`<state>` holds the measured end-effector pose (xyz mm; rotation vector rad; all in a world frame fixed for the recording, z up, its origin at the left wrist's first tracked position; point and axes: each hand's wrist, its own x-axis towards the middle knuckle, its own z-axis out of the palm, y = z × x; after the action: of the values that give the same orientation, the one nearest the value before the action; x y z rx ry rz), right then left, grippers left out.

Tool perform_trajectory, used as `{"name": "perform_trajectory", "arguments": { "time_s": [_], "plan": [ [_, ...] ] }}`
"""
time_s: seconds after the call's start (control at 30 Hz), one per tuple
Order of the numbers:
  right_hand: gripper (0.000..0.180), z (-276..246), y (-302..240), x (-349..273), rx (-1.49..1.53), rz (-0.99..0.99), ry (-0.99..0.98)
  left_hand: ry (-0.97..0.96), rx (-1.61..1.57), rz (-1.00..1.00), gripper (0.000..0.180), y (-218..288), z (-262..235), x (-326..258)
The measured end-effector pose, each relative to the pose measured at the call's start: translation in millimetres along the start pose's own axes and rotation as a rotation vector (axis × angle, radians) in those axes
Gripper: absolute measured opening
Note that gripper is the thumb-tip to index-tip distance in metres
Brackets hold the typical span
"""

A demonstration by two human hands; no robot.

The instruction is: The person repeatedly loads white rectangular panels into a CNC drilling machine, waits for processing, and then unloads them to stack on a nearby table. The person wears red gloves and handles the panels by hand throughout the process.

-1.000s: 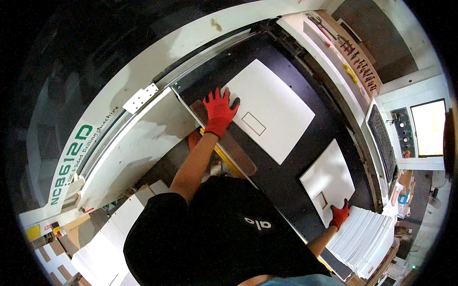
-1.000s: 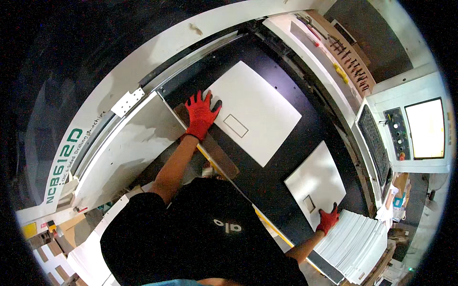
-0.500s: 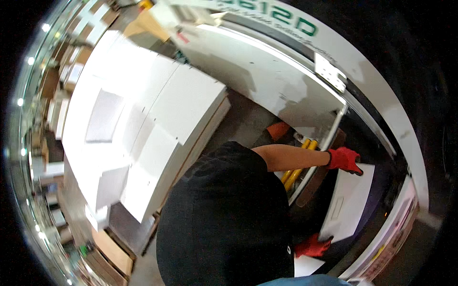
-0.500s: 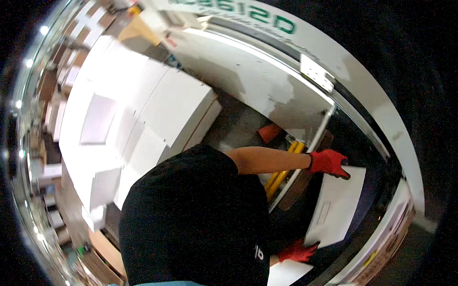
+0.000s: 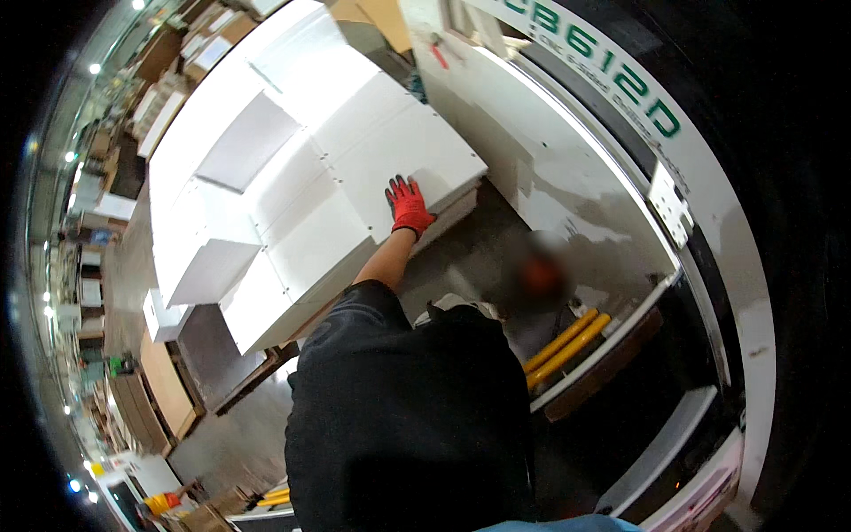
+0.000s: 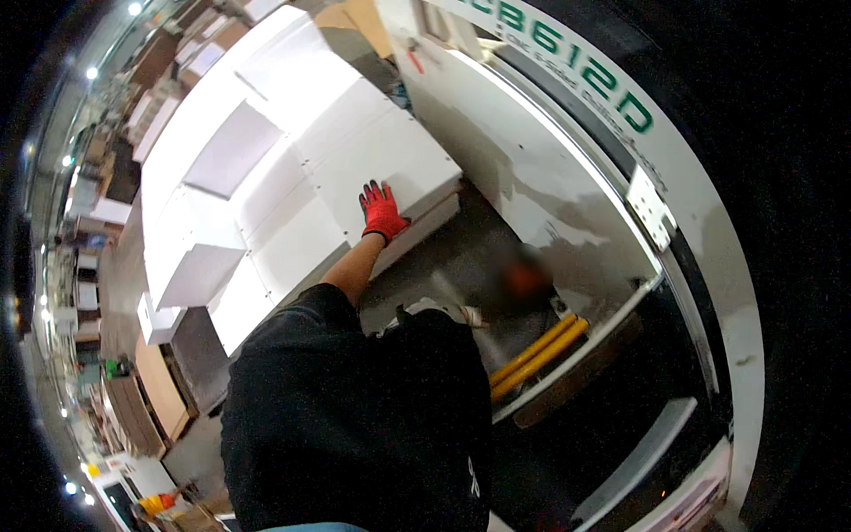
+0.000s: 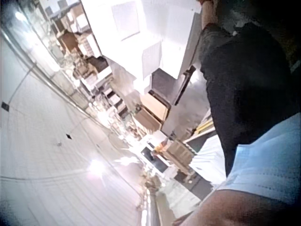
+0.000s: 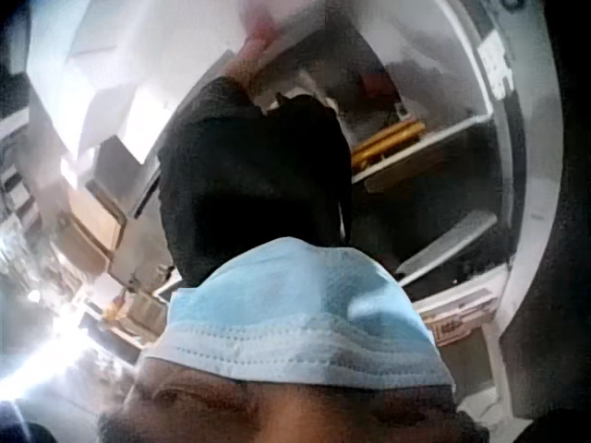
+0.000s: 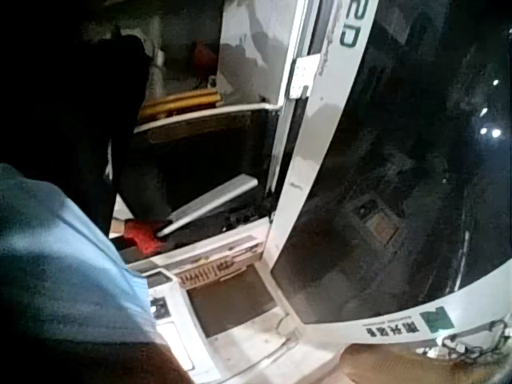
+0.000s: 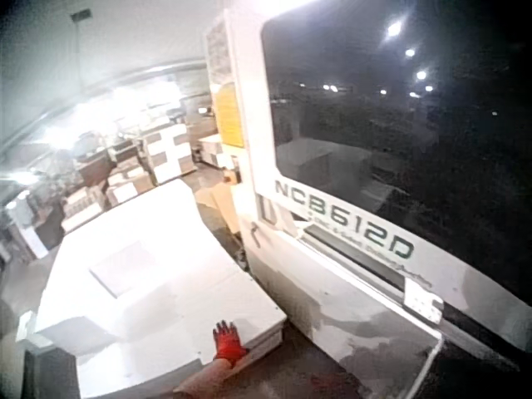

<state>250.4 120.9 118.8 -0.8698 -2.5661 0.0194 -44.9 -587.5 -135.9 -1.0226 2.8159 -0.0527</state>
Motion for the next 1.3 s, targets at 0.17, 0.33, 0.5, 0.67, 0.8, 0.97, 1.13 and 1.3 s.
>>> {"name": "perform_trajectory", "arguments": {
  "time_s": [0.17, 0.33, 0.5, 0.67, 0.8, 0.97, 1.13, 1.3],
  "plan": [
    [0.057, -36.9, -43.4, 40.2, 0.195, -0.03, -0.028, -0.028, 0.17, 0.069, 0.098, -25.9, 38.8, 4.6],
    [0.056, -8.4, -48.1, 87.2, 0.274, -0.029, -0.019, 0.053, 0.239, -0.015, 0.064, -31.5, 62.6, -14.2],
    [0.056, -45.9, -17.4, 72.9, 0.26, 0.188, 0.094, 0.158, -0.309, 0.246, 0.042, 12.8, -142.4, -22.4],
    [0.062, -55.1, -70.7, 110.9, -0.173, 0.091, 0.236, -0.055, -1.041, 0.05, 0.037, -20.0, -268.2, -86.3],
    [0.057, -58.4, -64.9, 100.9, -0.342, 0.312, 0.149, -0.349, -1.448, 0.209, 0.041, 43.4, -284.8, -109.0],
    [0.058, -46.5, -73.2, 101.0, -0.353, 0.311, 0.093, -0.52, -1.563, 0.674, 0.06, 157.2, -257.8, -140.9],
    [0.048, -26.3, -104.2, 77.1, -0.219, 0.084, 0.195, -0.941, -1.321, 0.754, 0.065, 275.3, -237.0, -220.5],
    [0.044, 10.2, -158.1, 29.5, -0.154, -0.02, 0.054, -1.215, -1.569, 0.563, 0.067, 377.8, -159.7, -326.0]
  ]
}}
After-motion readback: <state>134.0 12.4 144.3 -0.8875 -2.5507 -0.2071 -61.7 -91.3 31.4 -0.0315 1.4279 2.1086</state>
